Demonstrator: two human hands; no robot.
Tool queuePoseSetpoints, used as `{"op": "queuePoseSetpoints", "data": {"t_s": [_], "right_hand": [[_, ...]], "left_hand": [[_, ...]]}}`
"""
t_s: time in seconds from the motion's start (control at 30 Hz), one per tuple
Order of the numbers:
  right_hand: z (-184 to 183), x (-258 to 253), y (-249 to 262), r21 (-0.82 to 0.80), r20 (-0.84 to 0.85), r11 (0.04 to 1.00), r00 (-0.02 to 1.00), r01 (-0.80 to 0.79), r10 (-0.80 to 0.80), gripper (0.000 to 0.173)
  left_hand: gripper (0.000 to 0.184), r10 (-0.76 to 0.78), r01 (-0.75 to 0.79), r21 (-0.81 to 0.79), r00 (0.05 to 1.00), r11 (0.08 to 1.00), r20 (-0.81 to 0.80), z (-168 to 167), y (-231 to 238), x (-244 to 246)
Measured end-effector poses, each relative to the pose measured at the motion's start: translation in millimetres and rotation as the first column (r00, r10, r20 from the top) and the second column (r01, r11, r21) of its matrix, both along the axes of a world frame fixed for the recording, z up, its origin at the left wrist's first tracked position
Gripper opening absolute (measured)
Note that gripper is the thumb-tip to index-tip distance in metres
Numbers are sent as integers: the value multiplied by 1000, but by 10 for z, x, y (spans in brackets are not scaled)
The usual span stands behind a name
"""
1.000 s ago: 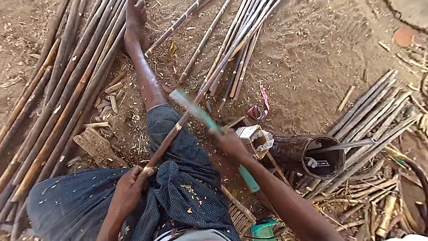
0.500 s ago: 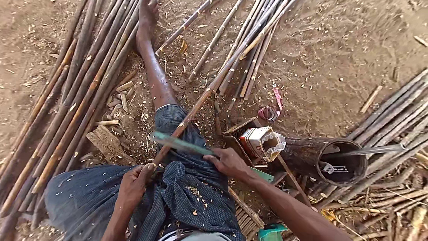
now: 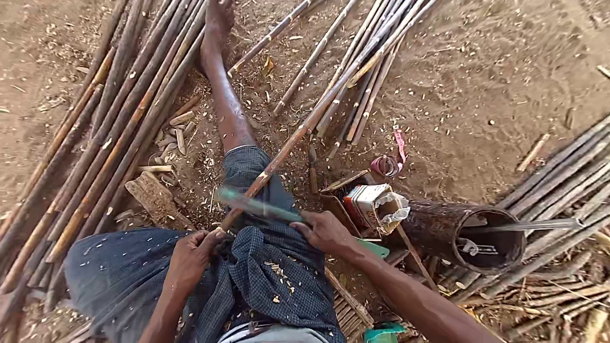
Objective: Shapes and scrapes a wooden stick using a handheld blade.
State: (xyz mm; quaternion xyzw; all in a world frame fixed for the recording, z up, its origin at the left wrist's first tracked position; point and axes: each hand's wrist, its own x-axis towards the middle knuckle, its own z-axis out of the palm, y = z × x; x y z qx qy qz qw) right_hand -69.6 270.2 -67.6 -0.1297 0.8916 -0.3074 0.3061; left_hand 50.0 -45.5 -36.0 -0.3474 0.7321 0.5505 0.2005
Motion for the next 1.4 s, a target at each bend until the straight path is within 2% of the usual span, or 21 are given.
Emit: {"op": "queuePoseSetpoints", "data": {"t_s": [0.03, 0.13, 0.17, 0.27, 0.3, 0.4, 0.43, 0.53, 0.67, 0.7, 0.77, 0.8, 0.9, 0.93, 1.03, 1.07, 1.17, 1.2, 1.3, 1.33, 1.4], "right_hand": [[-2, 19, 5, 4, 8, 1000, 1000, -1, 1, 44], [-170, -260, 139, -47, 79, 907, 906, 420, -415, 52], [-186, -235, 123, -44, 65, 905, 905, 423, -420, 52], [-31, 9, 7, 44, 17, 999, 1000, -14, 13, 46], [-21, -14, 22, 44, 37, 999, 999, 14, -16, 47], [-159, -278, 152, -23, 87, 905, 903, 425, -421, 52], [-158, -236, 129, -34, 76, 916, 915, 399, -396, 51], [-49, 2, 7, 12, 11, 1000, 1000, -25, 25, 46], [-193, -292, 126, -37, 100, 909, 906, 416, -411, 54], [-149, -244, 87, -26, 86, 939, 937, 342, -339, 53], [8, -69, -36, 40, 21, 999, 1000, -15, 15, 47], [48, -54, -55, 54, 27, 996, 998, -66, 65, 46], [-113, -347, 114, -1, 99, 931, 927, 364, -363, 53], [-171, -352, 126, -9, 66, 910, 908, 414, -413, 54], [-6, -61, -37, 28, -4, 1000, 1000, 10, -10, 45], [24, -23, -54, 40, 25, 999, 999, -24, 23, 44], [-165, -294, 93, -33, 114, 912, 908, 410, -404, 51], [-238, -295, 116, -49, 104, 888, 887, 456, -450, 53], [-70, -48, -41, 1, 26, 1000, 999, 21, -21, 45], [-47, -24, -49, 22, 44, 999, 999, -25, 24, 44], [-77, -233, 35, 7, 124, 965, 957, 263, -262, 48]], "left_hand": [[32, 11, -11, 24, 1000, 1000, 1, 0, -14, -1], [31, 27, -27, 67, 1000, 997, 6, -7, -18, -51], [31, 37, -38, 80, 999, 996, 13, -1, -16, -38], [34, 44, -46, 65, 998, 997, 34, 26, -46, -37], [35, 33, -35, 55, 999, 998, 36, 32, -63, -46], [40, -6, 4, 43, 999, 999, 42, 28, -64, -77], [43, -15, 12, 52, 998, 999, 57, 40, -64, -78], [45, 22, -26, 109, 999, 994, 43, 51, -84, -69], [18, 40, -34, 106, 998, 994, -52, -54, -90, -50], [18, 32, -30, 42, 998, 999, -60, -62, -81, -32], [23, 4, -10, -84, 997, 996, -78, -50, -60, -13], [24, -10, 0, -114, 996, 993, -88, -51, -51, -5], [23, -16, 5, -108, 995, 994, -99, -74, -28, -29], [22, -3, -5, -83, 995, 997, -97, -73, -30, -19], [20, 48, -48, -5, 996, 999, -71, -39, -51, -7], [20, 48, -48, 2, 997, 999, -59, -18, -67, -16], [21, 49, -48, 34, 998, 998, -44, -21, -88, -84], [23, 56, -54, 50, 998, 997, -36, -25, -81, -74], [25, 81, -80, 69, 997, 994, -13, 3, -90, -72], [26, 77, -76, 77, 997, 994, -7, 9, -100, -73], [29, 61, -59, 83, 998, 995, -16, 1, -111, -144]]}}
